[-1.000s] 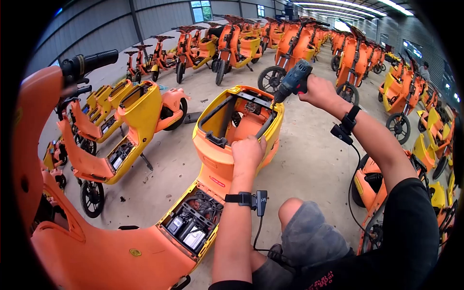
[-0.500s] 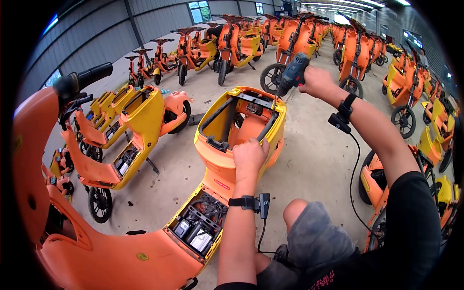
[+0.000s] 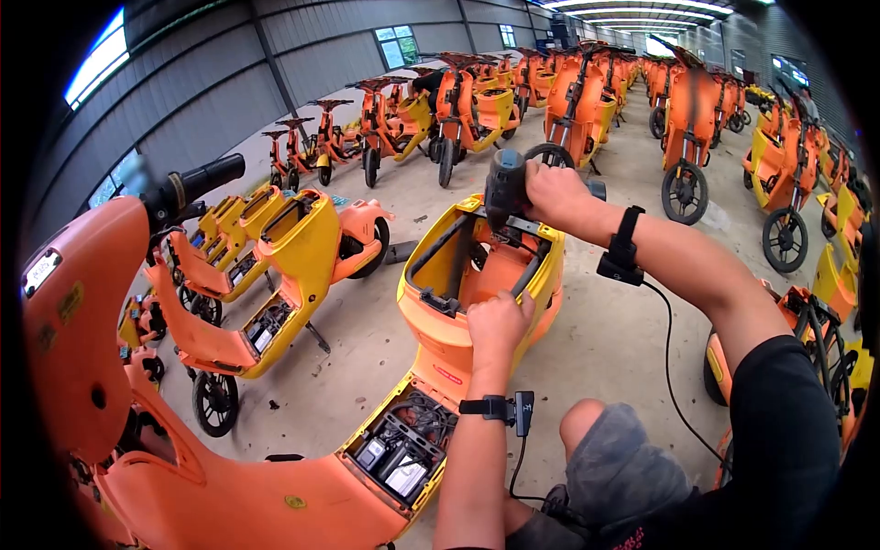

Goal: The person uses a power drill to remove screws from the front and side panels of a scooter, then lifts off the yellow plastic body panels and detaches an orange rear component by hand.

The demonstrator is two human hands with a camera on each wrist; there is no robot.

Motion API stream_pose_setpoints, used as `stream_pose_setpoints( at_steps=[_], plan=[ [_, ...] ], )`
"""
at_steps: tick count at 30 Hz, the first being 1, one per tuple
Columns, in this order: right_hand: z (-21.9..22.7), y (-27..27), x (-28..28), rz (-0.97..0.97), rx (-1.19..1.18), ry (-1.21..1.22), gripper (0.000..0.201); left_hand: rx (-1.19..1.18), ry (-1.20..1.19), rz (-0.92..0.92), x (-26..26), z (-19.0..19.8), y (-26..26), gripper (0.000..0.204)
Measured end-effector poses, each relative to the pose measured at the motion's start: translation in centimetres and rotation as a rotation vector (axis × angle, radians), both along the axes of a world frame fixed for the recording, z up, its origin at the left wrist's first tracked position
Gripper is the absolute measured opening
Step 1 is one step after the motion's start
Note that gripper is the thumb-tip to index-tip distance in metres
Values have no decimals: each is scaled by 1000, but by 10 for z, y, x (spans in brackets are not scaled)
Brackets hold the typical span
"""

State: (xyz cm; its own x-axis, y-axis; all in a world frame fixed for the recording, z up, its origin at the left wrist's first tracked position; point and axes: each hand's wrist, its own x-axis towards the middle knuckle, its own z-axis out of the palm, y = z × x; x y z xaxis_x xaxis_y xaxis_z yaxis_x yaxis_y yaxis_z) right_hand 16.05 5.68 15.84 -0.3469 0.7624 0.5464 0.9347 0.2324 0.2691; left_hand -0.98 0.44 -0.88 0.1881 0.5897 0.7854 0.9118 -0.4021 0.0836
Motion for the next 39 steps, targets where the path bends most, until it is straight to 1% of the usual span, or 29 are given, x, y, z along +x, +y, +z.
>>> stream_pose_setpoints(
  at_steps=[2,4,6,8,10,11,12,14,15,16,18,20,21,22,24,26,27,30,33,36,37,39],
  plan=[
    [-5,-5,4,32,-1,-37,62,-4,-14,6,-1,1,0,42],
    [-9,-18,10,169,159,2,56,-23,-40,19,0,-1,-2,42],
    [-13,-34,18,212,170,49,53,-10,-44,-17,-2,-1,0,41],
    [-14,-52,24,257,202,79,53,-30,-71,17,-3,-2,2,40],
    [-18,-63,30,137,91,162,53,-16,-85,-46,-3,-4,1,40],
    [-23,-63,38,100,63,179,60,-27,-101,-54,-3,-4,1,40],
    [-27,-67,39,100,66,177,60,-25,-104,-54,-3,-5,0,40],
    [-38,-80,44,109,-83,184,71,-21,-100,-30,-1,-3,1,39],
    [-47,-82,40,110,-78,216,81,-11,-105,-31,0,-3,2,39],
    [-51,-85,41,7,-118,203,81,-34,-96,-33,0,-3,3,39],
    [-52,-84,41,-23,-131,283,81,-65,-75,-36,0,-4,3,40],
    [-42,-84,44,33,-33,374,78,-58,-69,-27,-2,-5,2,42],
    [-38,-74,53,-14,-69,380,75,-65,-65,-22,-4,-6,1,42],
    [-28,-73,54,-8,-7,393,74,-66,-71,-17,-4,-5,1,42],
    [-18,-45,73,-77,18,347,75,-66,-79,-32,1,-3,1,42],
    [-2,-26,76,-201,-6,265,75,-72,-60,-2,-1,-3,1,41],
    [9,-28,68,-257,-18,266,75,-82,-60,-1,0,-1,1,40],
    [18,-14,72,-242,-49,164,72,-74,-56,-9,0,-3,2,41],
    [20,-12,72,-269,-38,136,70,-54,-53,2,-1,-5,4,41],
    [22,-1,68,-251,-29,62,67,-60,-59,23,2,-6,0,40],
    [25,3,68,-256,-19,73,67,-50,-58,28,2,-3,2,40],
    [26,10,63,-183,-10,-56,63,-31,-41,18,1,-2,2,40]
  ],
)
